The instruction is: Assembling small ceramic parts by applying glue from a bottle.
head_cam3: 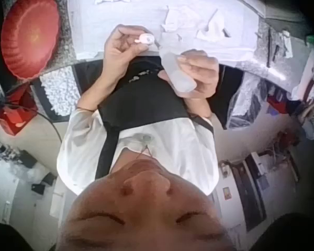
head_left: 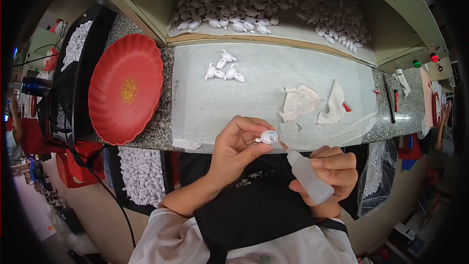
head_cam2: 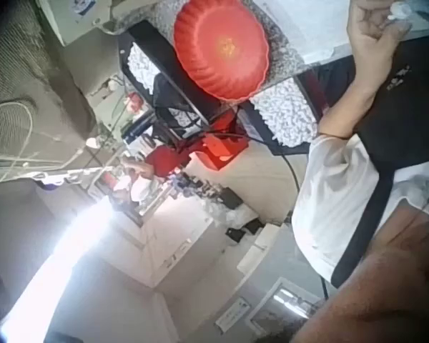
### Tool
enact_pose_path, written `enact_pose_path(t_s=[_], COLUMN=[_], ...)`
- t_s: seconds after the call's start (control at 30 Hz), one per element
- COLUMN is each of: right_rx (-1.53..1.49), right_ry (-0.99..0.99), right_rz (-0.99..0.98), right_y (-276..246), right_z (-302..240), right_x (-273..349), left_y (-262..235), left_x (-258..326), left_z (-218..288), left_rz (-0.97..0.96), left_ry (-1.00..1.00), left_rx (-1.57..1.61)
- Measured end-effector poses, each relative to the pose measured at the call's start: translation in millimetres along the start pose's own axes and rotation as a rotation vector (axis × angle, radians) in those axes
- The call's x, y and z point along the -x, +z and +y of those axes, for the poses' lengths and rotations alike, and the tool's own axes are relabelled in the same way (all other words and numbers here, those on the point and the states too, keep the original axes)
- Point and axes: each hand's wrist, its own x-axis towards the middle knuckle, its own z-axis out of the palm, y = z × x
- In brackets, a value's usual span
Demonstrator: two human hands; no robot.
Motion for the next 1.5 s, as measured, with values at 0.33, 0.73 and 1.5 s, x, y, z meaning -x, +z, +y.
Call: enact_pose_path(t_s=[0.33,0.73,1.5], right_rx=[0.026,0.087,-0.064], right_ry=[-0.014,0.063,0.614], right_rz=[0.015,0.0,0.127], right_y=[3,4,-86], right_z=[-2,-5,113], right_x=[0,-3,-98], left_y=[-1,-1,-18], left_x=[2,3,-8], left_z=[-5,-7,15], left_rz=[0.026,0.019,0.168], left_ry=[0.313,0.444,-0.021], left_rx=[-0.543,-0.735,0.085])
